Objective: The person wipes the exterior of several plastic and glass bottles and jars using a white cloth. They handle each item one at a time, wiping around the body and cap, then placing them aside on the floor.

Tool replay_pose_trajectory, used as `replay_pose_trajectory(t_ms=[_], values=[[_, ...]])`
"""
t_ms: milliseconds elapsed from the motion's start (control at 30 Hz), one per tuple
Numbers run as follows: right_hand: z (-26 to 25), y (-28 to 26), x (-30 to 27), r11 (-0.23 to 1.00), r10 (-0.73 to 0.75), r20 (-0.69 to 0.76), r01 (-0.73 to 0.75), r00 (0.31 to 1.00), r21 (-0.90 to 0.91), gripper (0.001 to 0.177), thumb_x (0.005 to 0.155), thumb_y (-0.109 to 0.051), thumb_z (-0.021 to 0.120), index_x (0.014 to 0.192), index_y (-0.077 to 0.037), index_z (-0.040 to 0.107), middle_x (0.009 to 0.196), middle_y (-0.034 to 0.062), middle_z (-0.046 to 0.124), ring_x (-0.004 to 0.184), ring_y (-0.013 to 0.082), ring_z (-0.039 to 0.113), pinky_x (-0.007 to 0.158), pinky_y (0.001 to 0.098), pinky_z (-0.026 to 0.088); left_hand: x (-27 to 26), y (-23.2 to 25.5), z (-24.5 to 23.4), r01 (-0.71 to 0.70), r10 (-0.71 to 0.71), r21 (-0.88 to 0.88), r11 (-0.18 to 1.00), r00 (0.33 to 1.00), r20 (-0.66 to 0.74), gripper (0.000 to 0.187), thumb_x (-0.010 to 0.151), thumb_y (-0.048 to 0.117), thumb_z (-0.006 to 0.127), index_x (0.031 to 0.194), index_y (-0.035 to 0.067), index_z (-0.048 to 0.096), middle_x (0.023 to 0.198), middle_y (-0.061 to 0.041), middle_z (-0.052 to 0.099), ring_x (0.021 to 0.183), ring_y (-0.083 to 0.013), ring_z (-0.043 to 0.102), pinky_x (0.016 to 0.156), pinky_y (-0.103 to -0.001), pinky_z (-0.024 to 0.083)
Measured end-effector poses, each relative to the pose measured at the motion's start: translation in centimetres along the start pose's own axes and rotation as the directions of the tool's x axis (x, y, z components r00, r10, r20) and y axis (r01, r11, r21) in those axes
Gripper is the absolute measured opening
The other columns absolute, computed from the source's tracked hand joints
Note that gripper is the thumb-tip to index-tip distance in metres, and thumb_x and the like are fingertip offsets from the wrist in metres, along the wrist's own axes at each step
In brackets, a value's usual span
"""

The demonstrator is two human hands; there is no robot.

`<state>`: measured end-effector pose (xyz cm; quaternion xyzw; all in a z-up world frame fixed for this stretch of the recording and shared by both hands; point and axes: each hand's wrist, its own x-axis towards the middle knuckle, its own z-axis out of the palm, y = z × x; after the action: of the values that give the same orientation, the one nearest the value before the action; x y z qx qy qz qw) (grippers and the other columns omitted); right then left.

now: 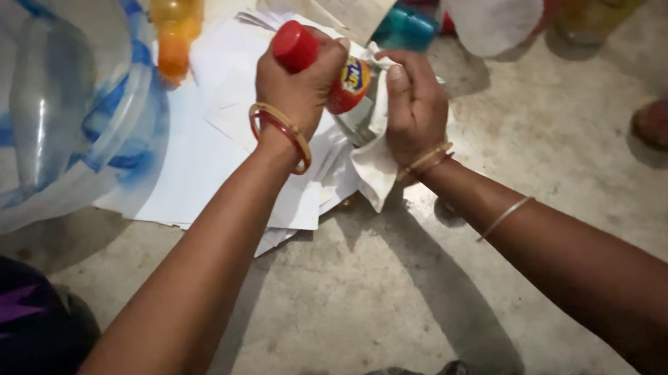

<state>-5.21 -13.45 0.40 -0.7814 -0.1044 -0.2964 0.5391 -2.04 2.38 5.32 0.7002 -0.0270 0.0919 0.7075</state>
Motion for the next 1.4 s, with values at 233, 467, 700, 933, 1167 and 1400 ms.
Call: replay_pose_trajectory(t_ms=[233,467,700,933,1167,1400], values=[[-0.7,3.7,-1.0,0.976,0.203,0.041,-0.199,0.978,-0.084,0.041,0.107,-0.036,0.041,0.119,-0.007,0.067,0.110,0.0178,0.071,0.101,0.0339,0.070,0.090,0.0404,0.052,-1.3,0.9,-0.4,0.071,-0.072,0.055,0.996,0.997,0.024,0.025,0.084,0.026,0.081,0.093,0.006,0.069,0.087,-0.002,0.073,0.079,-0.0108,0.068,0.076,-0.028,0.058],[-1.1,5.0,1.7,0.972,0.222,0.124,-0.210,0.967,-0.102,0.042,0.106,-0.037,0.048,0.122,-0.002,0.065,0.116,0.0192,0.070,0.105,0.0341,0.067,0.091,0.0412,0.050,-0.8,0.8,0.3,0.059,-0.063,0.077,0.995,0.996,0.056,0.034,0.081,0.031,0.082,0.098,0.005,0.068,0.091,-0.003,0.073,0.082,-0.0118,0.069,0.078,-0.029,0.059],[0.3,-1.4,2.3,0.998,0.035,0.073,-0.031,0.997,-0.050,0.042,0.112,-0.035,0.038,0.118,-0.004,0.065,0.108,0.0154,0.071,0.099,0.0287,0.070,0.088,0.0370,0.054,0.7,0.6,1.4,0.048,-0.053,0.385,0.922,0.999,0.001,0.067,0.076,0.053,0.083,0.113,0.001,0.060,0.097,-0.010,0.073,0.085,-0.0185,0.072,0.075,-0.032,0.059],[-1.9,1.7,0.4,1.000,0.021,0.036,-0.021,0.999,-0.010,0.043,0.111,-0.035,0.038,0.123,-0.003,0.064,0.106,0.0167,0.071,0.099,0.0310,0.071,0.088,0.0385,0.053,1.3,0.6,1.3,-0.061,0.095,0.448,0.892,0.994,-0.054,0.079,0.071,0.051,0.088,0.125,0.001,0.061,0.107,-0.013,0.074,0.094,-0.0227,0.075,0.083,-0.035,0.061],[-0.7,2.7,2.2,0.946,0.321,0.030,-0.320,0.946,-0.048,0.040,0.105,-0.037,0.043,0.113,-0.004,0.065,0.092,0.0154,0.071,0.083,0.0276,0.068,0.076,0.0389,0.052,2.1,0.1,1.5,0.049,-0.001,0.318,0.947,0.989,-0.149,0.065,0.072,0.053,0.084,0.113,0.005,0.068,0.097,-0.009,0.077,0.087,-0.0206,0.076,0.080,-0.034,0.061],[0.5,-0.9,4.8,0.996,-0.080,0.058,0.081,0.995,-0.023,0.033,0.113,-0.031,0.045,0.120,-0.004,0.062,0.105,0.0169,0.067,0.097,0.0327,0.067,0.086,0.0395,0.052,1.8,0.5,4.4,-0.019,0.079,0.317,0.948,0.981,-0.175,0.061,0.073,0.063,0.083,0.095,0.008,0.067,0.082,-0.006,0.075,0.074,-0.0184,0.071,0.072,-0.035,0.057]])
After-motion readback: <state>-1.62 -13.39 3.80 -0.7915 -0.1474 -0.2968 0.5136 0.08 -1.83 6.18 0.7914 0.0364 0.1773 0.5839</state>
